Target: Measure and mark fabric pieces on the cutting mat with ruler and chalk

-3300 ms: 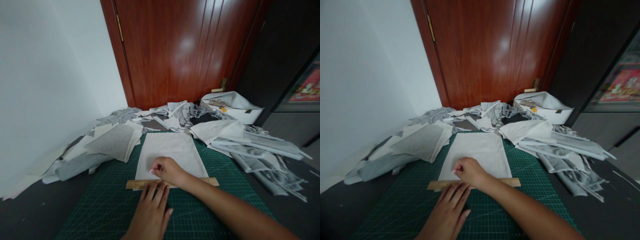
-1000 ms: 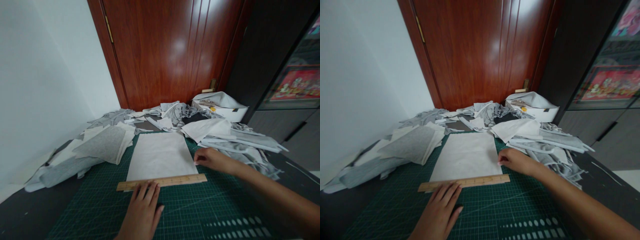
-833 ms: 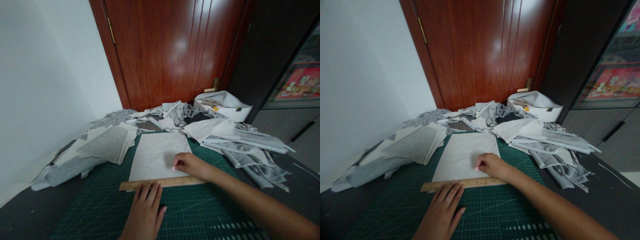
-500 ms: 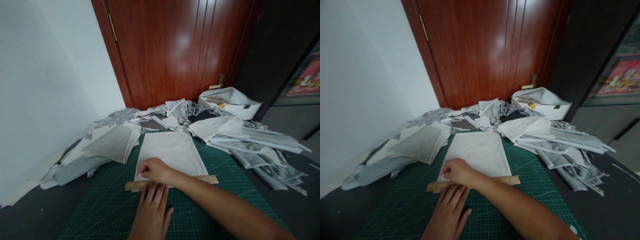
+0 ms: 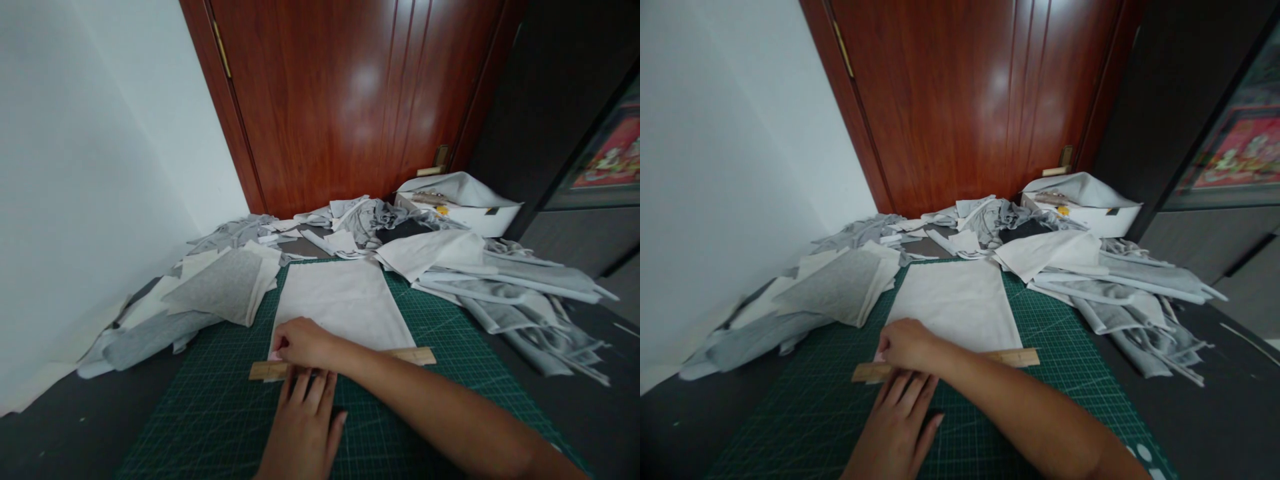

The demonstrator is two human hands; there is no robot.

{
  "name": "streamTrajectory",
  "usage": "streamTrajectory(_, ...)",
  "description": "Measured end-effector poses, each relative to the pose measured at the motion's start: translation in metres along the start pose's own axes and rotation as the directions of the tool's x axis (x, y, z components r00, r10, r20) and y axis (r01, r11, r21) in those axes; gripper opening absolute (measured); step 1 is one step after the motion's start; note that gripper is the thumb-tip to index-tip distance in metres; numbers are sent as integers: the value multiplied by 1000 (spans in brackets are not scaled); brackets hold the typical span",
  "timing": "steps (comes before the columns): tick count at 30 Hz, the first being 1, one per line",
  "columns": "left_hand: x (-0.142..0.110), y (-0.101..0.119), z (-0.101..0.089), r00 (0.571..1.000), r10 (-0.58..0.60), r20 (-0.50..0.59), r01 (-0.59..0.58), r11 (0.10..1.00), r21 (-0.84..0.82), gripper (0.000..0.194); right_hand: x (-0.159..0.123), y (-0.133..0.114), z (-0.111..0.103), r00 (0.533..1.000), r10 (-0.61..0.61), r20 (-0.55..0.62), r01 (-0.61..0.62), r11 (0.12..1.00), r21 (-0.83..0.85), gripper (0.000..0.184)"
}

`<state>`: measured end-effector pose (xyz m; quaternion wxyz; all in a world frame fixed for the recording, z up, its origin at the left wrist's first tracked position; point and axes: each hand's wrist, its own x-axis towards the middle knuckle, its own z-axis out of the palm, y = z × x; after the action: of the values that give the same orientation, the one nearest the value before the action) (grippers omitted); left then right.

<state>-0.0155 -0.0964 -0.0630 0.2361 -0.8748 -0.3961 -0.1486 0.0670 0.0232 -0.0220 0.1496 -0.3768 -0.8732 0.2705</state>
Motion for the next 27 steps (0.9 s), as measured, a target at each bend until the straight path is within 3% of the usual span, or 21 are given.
streamTrajectory(4,1,-1,-1,1000,10,-2,-10,1000,18,44,-21,14,-14,1000,28,-2,-28,999,18,10)
streamTrajectory(16,6,-1,0,999,-1,-32,2,1000,20,44,-108,76,-60,985,173,25,-172,942,288,8)
streamTrajectory(22,10,2,1,999,-24,35,24,1000,11,44,-133,94,-80,976,201,77,-215,930,297,9)
streamTrajectory(27,12,0,0,996,-23,82,22,1000,14,49,-139,99,-83,978,196,68,-207,929,306,10)
